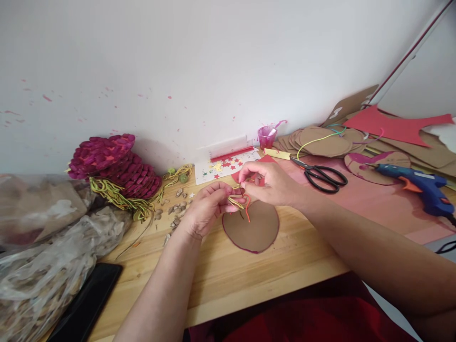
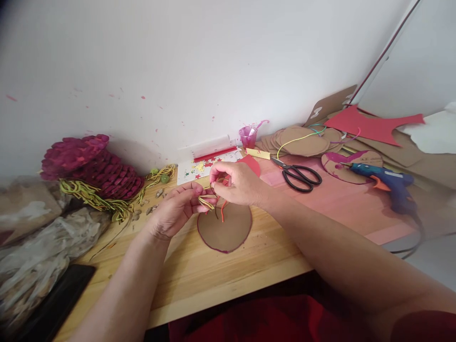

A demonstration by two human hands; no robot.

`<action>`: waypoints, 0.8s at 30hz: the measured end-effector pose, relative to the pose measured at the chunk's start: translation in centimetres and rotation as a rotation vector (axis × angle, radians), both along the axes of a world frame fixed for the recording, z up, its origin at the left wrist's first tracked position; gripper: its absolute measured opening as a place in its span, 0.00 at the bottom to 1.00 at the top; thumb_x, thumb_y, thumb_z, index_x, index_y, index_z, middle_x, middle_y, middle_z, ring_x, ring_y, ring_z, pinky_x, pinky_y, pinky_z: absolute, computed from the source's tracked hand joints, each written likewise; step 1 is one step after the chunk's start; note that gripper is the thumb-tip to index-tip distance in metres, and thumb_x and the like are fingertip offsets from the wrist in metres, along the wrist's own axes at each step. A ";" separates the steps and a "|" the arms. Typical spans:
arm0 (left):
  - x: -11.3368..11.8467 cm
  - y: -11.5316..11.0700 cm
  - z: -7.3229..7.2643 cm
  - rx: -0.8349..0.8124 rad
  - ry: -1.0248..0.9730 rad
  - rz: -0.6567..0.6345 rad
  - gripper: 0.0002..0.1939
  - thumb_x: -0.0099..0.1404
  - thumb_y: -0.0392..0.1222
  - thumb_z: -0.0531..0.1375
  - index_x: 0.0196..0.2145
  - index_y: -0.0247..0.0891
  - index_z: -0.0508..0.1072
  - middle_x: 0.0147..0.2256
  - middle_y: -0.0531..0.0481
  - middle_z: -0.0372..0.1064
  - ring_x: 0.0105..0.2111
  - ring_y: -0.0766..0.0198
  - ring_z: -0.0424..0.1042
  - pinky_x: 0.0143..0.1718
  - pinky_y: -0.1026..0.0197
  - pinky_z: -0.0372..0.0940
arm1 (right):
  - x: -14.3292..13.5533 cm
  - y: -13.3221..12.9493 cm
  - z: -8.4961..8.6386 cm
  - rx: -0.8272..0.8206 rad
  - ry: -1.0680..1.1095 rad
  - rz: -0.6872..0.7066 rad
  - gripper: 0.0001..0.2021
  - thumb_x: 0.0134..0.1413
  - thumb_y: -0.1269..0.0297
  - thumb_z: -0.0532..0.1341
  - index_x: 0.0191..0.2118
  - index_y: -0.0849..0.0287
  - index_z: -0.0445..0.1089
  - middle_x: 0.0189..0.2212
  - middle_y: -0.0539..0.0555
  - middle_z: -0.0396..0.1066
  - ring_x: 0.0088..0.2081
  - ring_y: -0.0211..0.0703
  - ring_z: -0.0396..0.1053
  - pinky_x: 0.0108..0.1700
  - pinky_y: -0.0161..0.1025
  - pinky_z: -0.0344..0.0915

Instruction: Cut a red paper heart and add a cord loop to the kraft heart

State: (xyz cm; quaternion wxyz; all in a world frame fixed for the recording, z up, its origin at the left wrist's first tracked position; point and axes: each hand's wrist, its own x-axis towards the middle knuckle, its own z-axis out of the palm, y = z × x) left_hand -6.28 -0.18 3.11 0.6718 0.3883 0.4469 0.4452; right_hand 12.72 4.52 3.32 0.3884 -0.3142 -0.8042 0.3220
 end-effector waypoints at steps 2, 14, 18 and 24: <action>0.0 0.0 0.1 -0.010 -0.023 -0.017 0.04 0.61 0.36 0.63 0.31 0.34 0.70 0.35 0.40 0.78 0.34 0.58 0.80 0.28 0.66 0.72 | 0.0 0.0 0.0 0.003 0.014 -0.010 0.04 0.50 0.73 0.59 0.33 0.59 0.69 0.32 0.49 0.72 0.31 0.35 0.66 0.29 0.32 0.59; 0.0 -0.1 -0.1 -0.035 -0.041 -0.058 0.06 0.62 0.38 0.63 0.32 0.33 0.71 0.33 0.42 0.78 0.25 0.63 0.77 0.23 0.68 0.67 | -0.7 0.0 -0.2 -0.507 0.285 0.171 0.03 0.51 0.69 0.63 0.31 0.59 0.67 0.33 0.51 0.70 0.31 0.37 0.70 0.30 0.36 0.69; 0.0 -0.1 -0.2 -0.030 -0.044 -0.091 0.07 0.62 0.40 0.64 0.33 0.34 0.71 0.33 0.43 0.78 0.27 0.63 0.78 0.25 0.67 0.68 | -1.1 -0.3 -0.5 -0.643 0.329 0.295 0.04 0.55 0.70 0.61 0.33 0.57 0.63 0.25 0.46 0.67 0.25 0.35 0.69 0.29 0.37 0.71; 0.1 -0.1 -0.1 -0.002 -0.010 -0.077 0.09 0.61 0.42 0.65 0.32 0.34 0.71 0.31 0.45 0.77 0.27 0.63 0.77 0.25 0.67 0.67 | -1.0 -0.6 -0.4 -0.606 0.254 0.245 0.04 0.58 0.70 0.58 0.36 0.56 0.62 0.23 0.46 0.68 0.24 0.36 0.72 0.27 0.35 0.71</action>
